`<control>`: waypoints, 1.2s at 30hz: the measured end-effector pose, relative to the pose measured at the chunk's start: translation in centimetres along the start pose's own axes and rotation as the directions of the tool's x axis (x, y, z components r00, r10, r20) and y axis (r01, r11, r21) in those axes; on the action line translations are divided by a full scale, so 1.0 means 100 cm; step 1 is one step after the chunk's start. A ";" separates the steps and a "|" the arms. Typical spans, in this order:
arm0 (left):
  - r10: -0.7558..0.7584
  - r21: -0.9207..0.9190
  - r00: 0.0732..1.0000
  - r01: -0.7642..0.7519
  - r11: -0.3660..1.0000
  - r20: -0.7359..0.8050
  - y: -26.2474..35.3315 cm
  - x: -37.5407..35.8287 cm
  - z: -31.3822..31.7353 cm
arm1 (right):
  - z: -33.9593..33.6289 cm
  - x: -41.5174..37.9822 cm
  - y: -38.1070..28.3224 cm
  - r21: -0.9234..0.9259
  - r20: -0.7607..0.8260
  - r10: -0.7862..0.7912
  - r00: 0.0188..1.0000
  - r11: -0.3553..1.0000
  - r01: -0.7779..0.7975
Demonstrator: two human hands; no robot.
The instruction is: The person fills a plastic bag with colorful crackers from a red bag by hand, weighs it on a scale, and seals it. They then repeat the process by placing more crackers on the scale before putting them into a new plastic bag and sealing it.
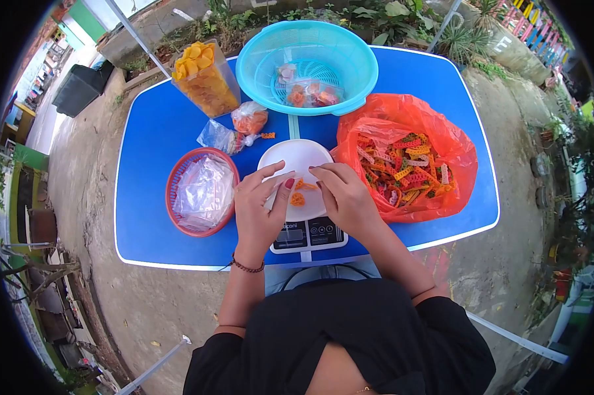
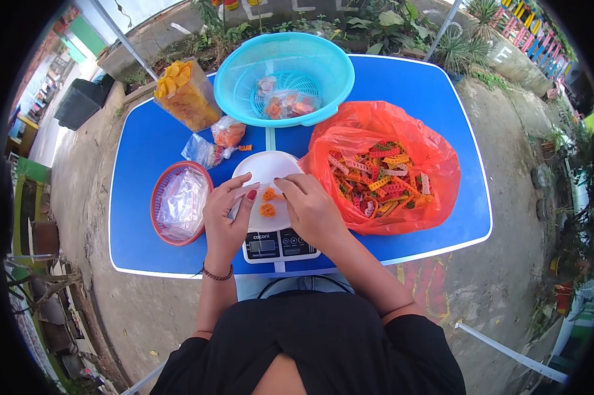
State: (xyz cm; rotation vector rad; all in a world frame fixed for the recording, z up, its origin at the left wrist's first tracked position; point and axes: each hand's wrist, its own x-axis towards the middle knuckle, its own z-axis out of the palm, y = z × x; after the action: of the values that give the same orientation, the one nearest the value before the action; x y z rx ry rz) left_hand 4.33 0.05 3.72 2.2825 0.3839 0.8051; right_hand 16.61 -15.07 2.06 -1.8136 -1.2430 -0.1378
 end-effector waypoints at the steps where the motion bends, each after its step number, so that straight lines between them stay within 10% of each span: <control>1: 0.024 -0.019 1.000 -0.023 1.000 0.020 0.003 0.001 0.004 | -0.006 -0.002 0.002 -0.001 -0.039 -0.002 0.999 1.000 0.001; 15: 0.329 -0.298 0.837 -0.210 0.931 0.437 0.049 0.015 0.067 | -0.077 -0.041 0.065 -0.201 -0.316 0.202 0.927 0.941 -0.273; 22: 0.255 -0.252 0.767 -0.126 0.960 0.589 0.061 0.003 0.086 | -0.072 -0.048 0.069 -0.332 0.094 0.268 0.959 0.916 -0.224; 36: 0.390 -0.266 0.808 -0.297 0.917 0.442 0.067 0.005 0.106 | -0.101 -0.036 0.084 -0.486 -0.003 0.359 0.933 0.815 -0.315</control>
State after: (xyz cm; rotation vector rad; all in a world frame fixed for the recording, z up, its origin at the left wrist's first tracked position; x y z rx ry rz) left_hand 11.83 -9.88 2.41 2.3022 -0.3401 0.3756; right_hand 25.22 -25.57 0.96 -2.4732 -0.9738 -0.1772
